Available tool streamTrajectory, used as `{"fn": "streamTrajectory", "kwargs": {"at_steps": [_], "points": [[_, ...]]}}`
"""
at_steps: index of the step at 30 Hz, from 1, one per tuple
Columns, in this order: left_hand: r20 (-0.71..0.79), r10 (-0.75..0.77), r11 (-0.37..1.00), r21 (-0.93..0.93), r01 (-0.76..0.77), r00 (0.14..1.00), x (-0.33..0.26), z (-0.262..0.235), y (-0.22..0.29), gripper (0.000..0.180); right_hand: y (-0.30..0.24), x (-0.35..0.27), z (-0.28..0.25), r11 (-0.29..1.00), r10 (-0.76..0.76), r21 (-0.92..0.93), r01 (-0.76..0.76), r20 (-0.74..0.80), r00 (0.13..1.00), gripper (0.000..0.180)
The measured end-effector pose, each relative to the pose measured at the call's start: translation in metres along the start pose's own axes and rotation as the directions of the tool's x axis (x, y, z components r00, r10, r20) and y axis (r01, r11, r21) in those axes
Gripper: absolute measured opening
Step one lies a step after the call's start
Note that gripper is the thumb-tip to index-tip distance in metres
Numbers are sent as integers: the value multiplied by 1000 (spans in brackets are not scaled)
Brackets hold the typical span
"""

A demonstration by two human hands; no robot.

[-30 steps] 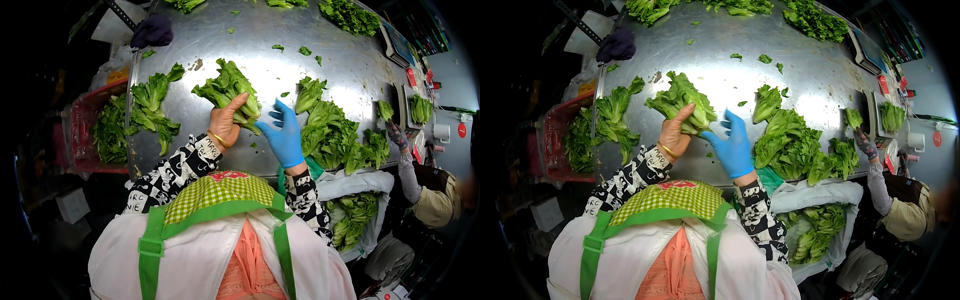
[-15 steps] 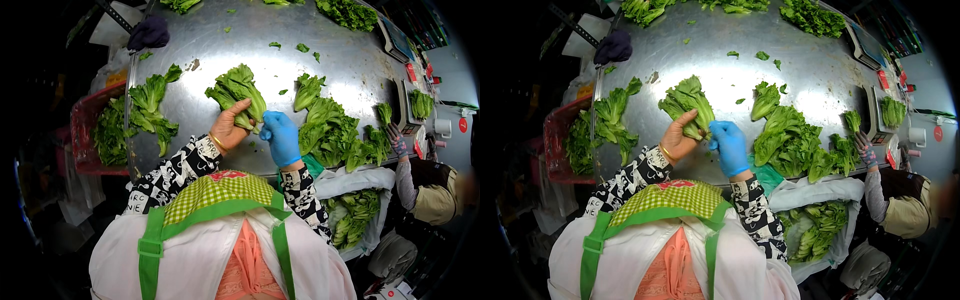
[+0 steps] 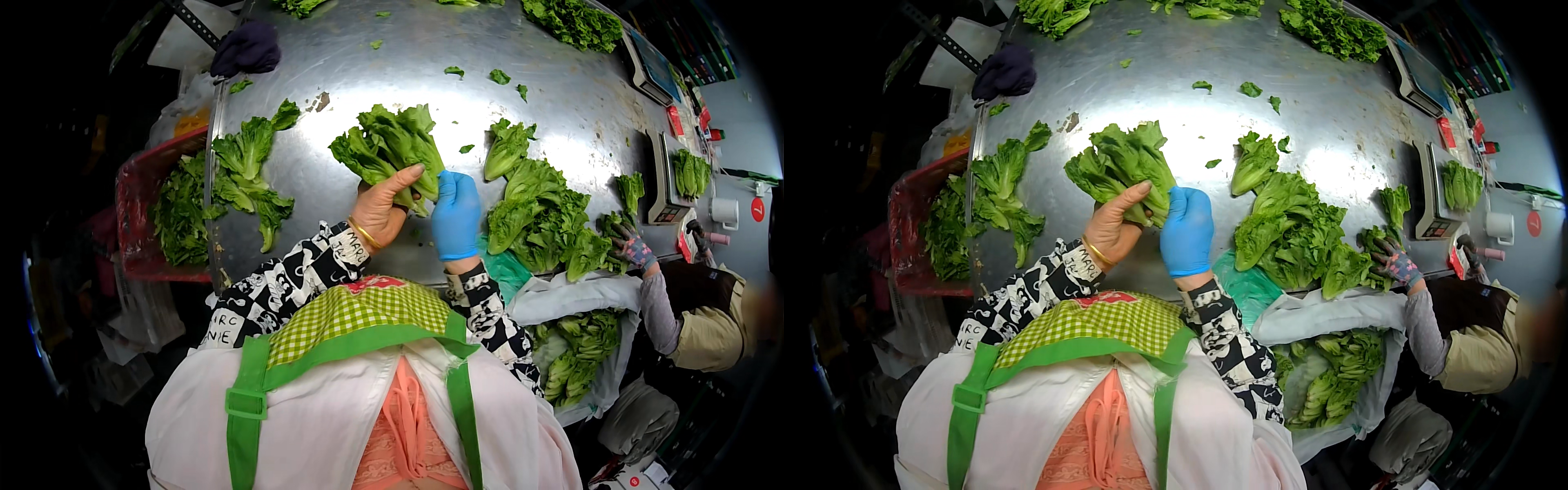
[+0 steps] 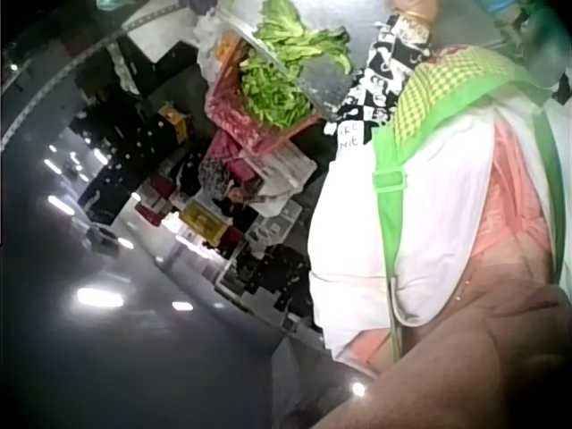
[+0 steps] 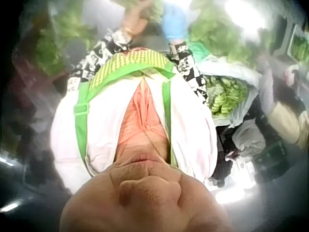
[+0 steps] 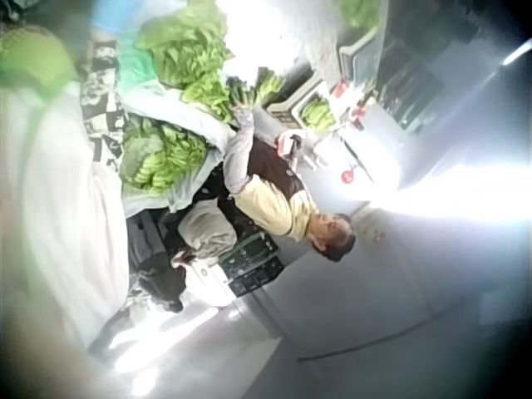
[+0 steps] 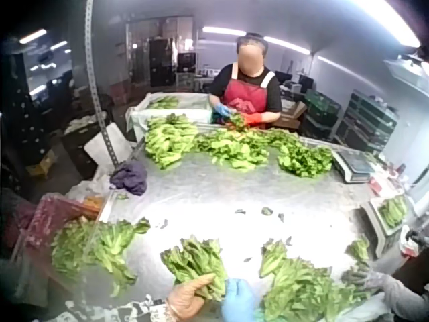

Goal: The person trims and separates lettuce leaves on a metal table, sorts plastic bags into a container, and lifts a plastic basket filled with lettuce.

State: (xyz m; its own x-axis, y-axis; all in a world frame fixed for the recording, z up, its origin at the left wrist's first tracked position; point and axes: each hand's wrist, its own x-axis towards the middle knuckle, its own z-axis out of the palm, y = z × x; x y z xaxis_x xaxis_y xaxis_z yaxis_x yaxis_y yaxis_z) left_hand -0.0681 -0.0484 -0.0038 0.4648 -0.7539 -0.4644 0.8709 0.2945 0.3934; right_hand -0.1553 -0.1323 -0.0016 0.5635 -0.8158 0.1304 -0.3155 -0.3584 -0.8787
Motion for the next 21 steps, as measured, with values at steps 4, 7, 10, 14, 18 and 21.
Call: {"fn": "streamTrajectory", "kwargs": {"at_steps": [4,7,10,14,18,21], "points": [[14,4,999,-50,-3,1000,-5,12,2,24,2,5,3,997,-55,43,59,-76,996,25],[-50,26,997,-70,-29,998,-6,15,-1,22,7,12,2,627,537,570,-532,178,824,27],[-10,215,971,114,-212,977,-3,-3,-4,20,30,21,-7,442,634,700,-560,198,748,29],[279,521,563,598,-570,807,1,-18,-6,19,47,15,-12,887,373,184,-424,257,892,31],[-28,126,985,124,-121,992,7,-21,0,22,7,17,-26,730,450,417,-542,304,840,27],[16,16,998,68,-17,1000,4,-18,-1,25,7,12,-21,881,289,243,-407,403,868,25]]}}
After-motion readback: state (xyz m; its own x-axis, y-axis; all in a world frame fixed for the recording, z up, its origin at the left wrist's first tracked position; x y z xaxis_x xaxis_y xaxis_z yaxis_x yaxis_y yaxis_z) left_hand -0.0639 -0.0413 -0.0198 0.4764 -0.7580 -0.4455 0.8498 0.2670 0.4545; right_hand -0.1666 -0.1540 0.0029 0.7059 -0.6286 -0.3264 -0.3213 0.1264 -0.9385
